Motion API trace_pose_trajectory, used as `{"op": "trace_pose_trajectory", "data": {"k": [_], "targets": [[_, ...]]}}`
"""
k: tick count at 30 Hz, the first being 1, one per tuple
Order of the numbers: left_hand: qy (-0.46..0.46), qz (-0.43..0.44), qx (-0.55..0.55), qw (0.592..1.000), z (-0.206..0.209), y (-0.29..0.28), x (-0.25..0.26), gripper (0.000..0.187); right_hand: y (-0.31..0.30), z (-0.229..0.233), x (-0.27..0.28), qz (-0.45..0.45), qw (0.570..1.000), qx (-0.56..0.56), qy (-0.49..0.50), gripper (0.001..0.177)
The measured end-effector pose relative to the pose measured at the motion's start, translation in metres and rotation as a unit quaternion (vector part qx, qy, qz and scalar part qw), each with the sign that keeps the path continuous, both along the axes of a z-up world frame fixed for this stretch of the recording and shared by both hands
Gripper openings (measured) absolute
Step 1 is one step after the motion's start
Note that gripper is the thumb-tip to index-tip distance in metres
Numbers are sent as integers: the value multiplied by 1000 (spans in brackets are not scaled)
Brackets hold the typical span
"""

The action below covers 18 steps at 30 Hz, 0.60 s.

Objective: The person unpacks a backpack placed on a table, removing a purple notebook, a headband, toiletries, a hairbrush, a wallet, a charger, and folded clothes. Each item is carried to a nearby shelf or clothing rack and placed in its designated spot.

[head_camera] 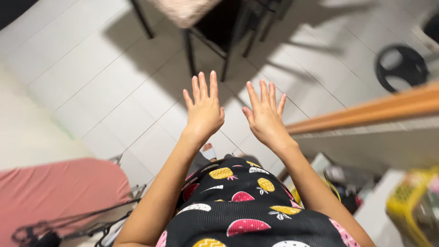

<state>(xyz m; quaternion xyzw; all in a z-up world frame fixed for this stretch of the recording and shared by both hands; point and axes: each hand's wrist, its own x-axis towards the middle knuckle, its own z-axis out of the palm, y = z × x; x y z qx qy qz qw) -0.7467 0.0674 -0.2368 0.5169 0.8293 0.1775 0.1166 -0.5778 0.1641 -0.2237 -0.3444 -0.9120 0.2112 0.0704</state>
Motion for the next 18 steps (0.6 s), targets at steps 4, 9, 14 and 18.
{"op": "trace_pose_trajectory", "data": {"k": [4, 9, 14, 18], "targets": [[-3, 84, -10, 996, 3, -19, -52, 104, 8, -1, -76, 89, 996, 6, -1, 67], [-19, 191, -23, 981, 2, -36, -108, 104, 22, -6, -170, 195, 981, 3, 0, 67], [-29, 267, -43, 962, 3, -30, -177, 104, 49, -6, -269, 265, 964, 15, 3, 67], [-21, 319, -37, 947, 12, -8, -240, 104, 79, 3, -348, 313, 949, 30, 18, 67]]}}
